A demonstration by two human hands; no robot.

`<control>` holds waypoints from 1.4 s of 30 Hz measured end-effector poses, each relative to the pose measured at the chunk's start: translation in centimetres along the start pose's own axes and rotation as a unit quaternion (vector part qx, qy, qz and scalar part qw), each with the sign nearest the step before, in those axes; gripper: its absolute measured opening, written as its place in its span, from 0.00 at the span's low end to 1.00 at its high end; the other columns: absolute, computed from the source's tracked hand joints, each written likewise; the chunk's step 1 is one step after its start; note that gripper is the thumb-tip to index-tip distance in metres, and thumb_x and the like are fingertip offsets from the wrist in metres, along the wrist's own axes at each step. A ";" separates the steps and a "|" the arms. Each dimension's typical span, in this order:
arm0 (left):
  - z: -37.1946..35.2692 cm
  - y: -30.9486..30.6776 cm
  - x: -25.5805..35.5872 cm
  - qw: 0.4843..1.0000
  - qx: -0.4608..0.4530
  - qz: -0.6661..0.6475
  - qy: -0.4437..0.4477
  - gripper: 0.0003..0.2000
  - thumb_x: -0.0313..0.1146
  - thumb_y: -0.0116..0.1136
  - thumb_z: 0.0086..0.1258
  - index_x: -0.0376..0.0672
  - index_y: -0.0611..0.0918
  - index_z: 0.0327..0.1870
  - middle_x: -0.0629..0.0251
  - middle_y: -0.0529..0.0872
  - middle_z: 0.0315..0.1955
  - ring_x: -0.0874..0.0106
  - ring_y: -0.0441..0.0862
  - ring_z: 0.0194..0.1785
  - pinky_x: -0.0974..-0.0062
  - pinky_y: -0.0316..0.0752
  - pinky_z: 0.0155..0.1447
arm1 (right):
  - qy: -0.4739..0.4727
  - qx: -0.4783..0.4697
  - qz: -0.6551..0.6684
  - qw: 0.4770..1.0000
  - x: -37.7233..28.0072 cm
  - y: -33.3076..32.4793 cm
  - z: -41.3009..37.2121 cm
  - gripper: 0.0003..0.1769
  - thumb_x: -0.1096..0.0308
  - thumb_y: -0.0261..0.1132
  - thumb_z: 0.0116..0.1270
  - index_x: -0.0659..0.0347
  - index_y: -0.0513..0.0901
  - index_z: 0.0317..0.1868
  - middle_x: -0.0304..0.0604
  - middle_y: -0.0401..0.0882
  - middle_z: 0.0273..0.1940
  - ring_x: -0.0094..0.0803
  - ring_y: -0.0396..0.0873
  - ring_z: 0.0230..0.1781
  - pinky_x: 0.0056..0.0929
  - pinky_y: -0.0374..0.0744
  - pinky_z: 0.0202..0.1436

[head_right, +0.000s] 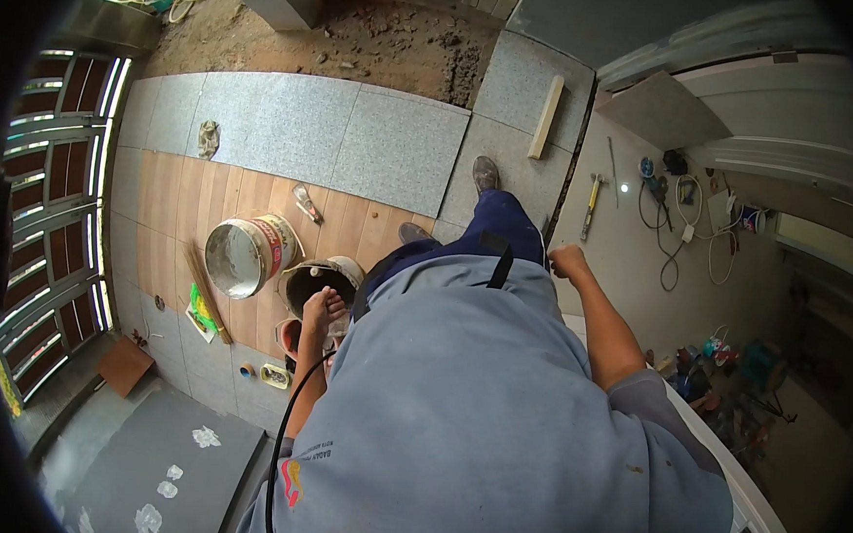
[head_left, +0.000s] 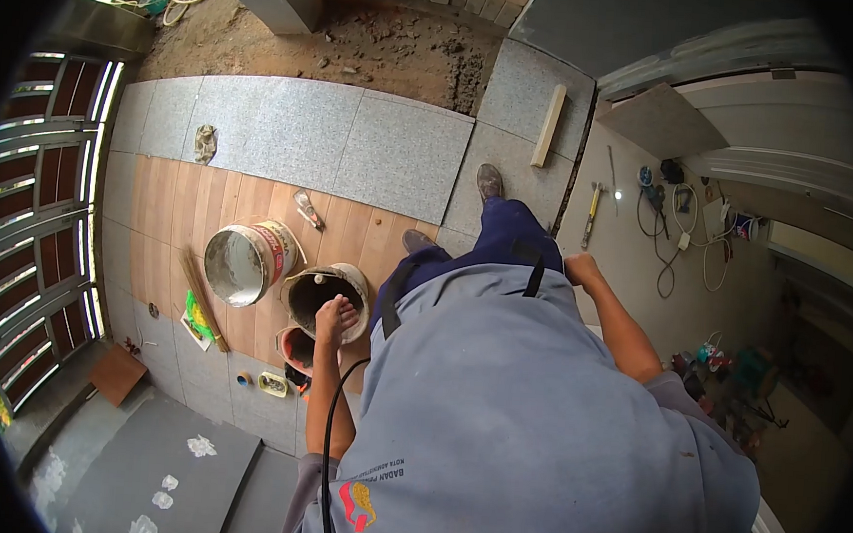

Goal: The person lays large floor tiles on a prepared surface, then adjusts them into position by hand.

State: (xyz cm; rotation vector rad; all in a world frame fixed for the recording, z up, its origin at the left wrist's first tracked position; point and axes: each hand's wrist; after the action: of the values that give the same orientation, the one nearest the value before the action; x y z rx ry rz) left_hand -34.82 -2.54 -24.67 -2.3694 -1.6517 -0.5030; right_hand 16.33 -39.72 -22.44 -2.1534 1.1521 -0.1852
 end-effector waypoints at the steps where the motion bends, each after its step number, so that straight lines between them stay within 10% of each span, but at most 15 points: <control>1: 0.0 0.0 0.0 1.000 -0.002 0.003 0.001 0.16 0.46 0.58 0.71 0.40 0.78 0.44 0.62 0.81 0.36 0.67 0.82 0.37 0.64 0.83 0.42 | 0.008 0.002 0.013 1.000 -0.5 -0.5 -0.4 0.07 0.70 0.65 0.54 0.61 0.87 0.30 0.51 0.86 0.31 0.38 0.86 0.29 0.34 0.82 0.33; 6: 0.5 -0.7 -1.0 1.000 -0.019 -0.013 0.005 0.16 0.48 0.61 0.69 0.43 0.79 0.41 0.65 0.80 0.32 0.70 0.80 0.35 0.65 0.81 0.40 | -0.048 0.009 -0.133 0.990 0.5 -0.1 -0.2 0.13 0.66 0.60 0.56 0.68 0.85 0.30 0.63 0.83 0.31 0.46 0.85 0.30 0.43 0.79 0.34; 11: -0.7 -0.1 -0.3 0.999 0.031 -0.012 0.014 0.14 0.46 0.59 0.70 0.43 0.79 0.39 0.66 0.81 0.32 0.69 0.81 0.36 0.67 0.81 0.40 | 0.171 0.022 0.335 0.926 3.9 3.3 2.2 0.17 0.64 0.57 0.62 0.72 0.84 0.34 0.62 0.83 0.34 0.48 0.84 0.34 0.46 0.77 0.36; 21: -4.9 6.3 -0.2 0.996 0.070 -0.060 -0.003 0.13 0.44 0.58 0.71 0.42 0.78 0.39 0.66 0.80 0.31 0.72 0.81 0.34 0.70 0.81 0.38 | -0.081 0.046 0.006 0.996 7.7 -3.4 10.6 0.06 0.66 0.66 0.49 0.59 0.84 0.25 0.53 0.84 0.29 0.48 0.85 0.33 0.43 0.81 0.35; 24: -4.7 7.6 -0.8 0.994 0.086 -0.071 -0.012 0.13 0.44 0.59 0.71 0.42 0.79 0.41 0.66 0.81 0.32 0.73 0.80 0.34 0.71 0.80 0.37 | -0.206 0.003 -0.205 0.957 5.6 -9.1 11.3 0.12 0.67 0.59 0.60 0.68 0.83 0.29 0.58 0.83 0.30 0.41 0.85 0.33 0.40 0.79 0.35; 25: -4.8 7.9 -1.0 0.993 0.093 -0.069 -0.014 0.14 0.45 0.59 0.71 0.42 0.79 0.41 0.66 0.81 0.32 0.73 0.80 0.34 0.72 0.80 0.38 | -0.033 -0.097 -0.041 0.994 4.7 -10.3 11.7 0.07 0.71 0.68 0.46 0.56 0.86 0.30 0.48 0.84 0.30 0.44 0.85 0.31 0.40 0.81 0.33; 27: -4.8 8.8 -2.3 0.995 0.063 -0.075 -0.025 0.16 0.46 0.59 0.70 0.41 0.80 0.44 0.65 0.81 0.34 0.72 0.81 0.35 0.71 0.81 0.40 | -0.213 -0.032 -0.114 0.970 7.2 -10.4 13.2 0.10 0.69 0.58 0.58 0.64 0.80 0.22 0.49 0.79 0.21 0.31 0.81 0.20 0.33 0.77 0.24; 30: -6.4 12.0 -0.9 0.993 0.108 -0.038 -0.030 0.18 0.47 0.59 0.71 0.39 0.80 0.44 0.64 0.82 0.34 0.71 0.83 0.37 0.71 0.83 0.41 | -0.001 -0.081 0.092 0.992 8.1 -11.0 15.0 0.16 0.61 0.60 0.61 0.61 0.80 0.20 0.43 0.79 0.17 0.30 0.79 0.15 0.33 0.74 0.22; 31: -6.5 12.4 -0.8 0.993 0.102 -0.038 -0.034 0.17 0.46 0.58 0.72 0.38 0.80 0.45 0.64 0.81 0.34 0.71 0.83 0.37 0.70 0.83 0.41 | -0.169 -0.061 -0.110 0.978 8.0 -12.4 15.1 0.17 0.60 0.59 0.63 0.62 0.81 0.21 0.42 0.77 0.16 0.29 0.78 0.15 0.30 0.75 0.22; 32: -6.1 12.1 -1.0 0.995 0.078 -0.038 -0.043 0.17 0.45 0.58 0.72 0.38 0.79 0.46 0.65 0.81 0.33 0.70 0.82 0.37 0.71 0.83 0.40 | 0.093 -0.100 0.187 0.973 5.2 -14.5 13.9 0.15 0.62 0.61 0.63 0.64 0.83 0.25 0.44 0.80 0.19 0.29 0.79 0.16 0.28 0.76 0.22; 33: -5.4 11.7 -1.2 0.997 0.041 -0.037 -0.045 0.16 0.45 0.57 0.73 0.39 0.79 0.47 0.66 0.80 0.33 0.72 0.82 0.36 0.72 0.83 0.40 | 0.151 -0.066 0.306 0.938 5.4 -14.3 13.9 0.12 0.65 0.63 0.62 0.66 0.84 0.28 0.44 0.81 0.22 0.29 0.79 0.17 0.27 0.76 0.21; 39: -5.6 15.1 4.3 0.996 0.057 0.035 -0.051 0.16 0.45 0.55 0.74 0.39 0.79 0.46 0.66 0.81 0.33 0.76 0.80 0.35 0.75 0.82 0.40 | 0.167 -0.088 0.301 0.935 6.8 -12.8 12.5 0.11 0.66 0.64 0.61 0.67 0.84 0.30 0.43 0.83 0.24 0.28 0.81 0.21 0.27 0.77 0.22; 42: -4.6 14.3 5.7 0.997 0.055 0.054 -0.028 0.16 0.46 0.56 0.74 0.39 0.80 0.45 0.65 0.82 0.35 0.73 0.81 0.38 0.73 0.82 0.41 | -0.104 -0.117 -0.039 0.987 10.6 -7.3 12.8 0.08 0.69 0.64 0.57 0.64 0.85 0.31 0.45 0.85 0.27 0.33 0.84 0.24 0.31 0.79 0.24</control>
State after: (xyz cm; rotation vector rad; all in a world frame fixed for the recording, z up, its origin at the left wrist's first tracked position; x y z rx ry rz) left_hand -20.42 -4.31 -17.87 -2.3960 -1.5208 -0.3191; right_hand 33.03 -38.89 -29.54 -2.3603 1.0109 0.1452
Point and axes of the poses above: each hand's wrist, its own z-axis towards the middle knuckle, its own y-axis out of the palm, x = y × z
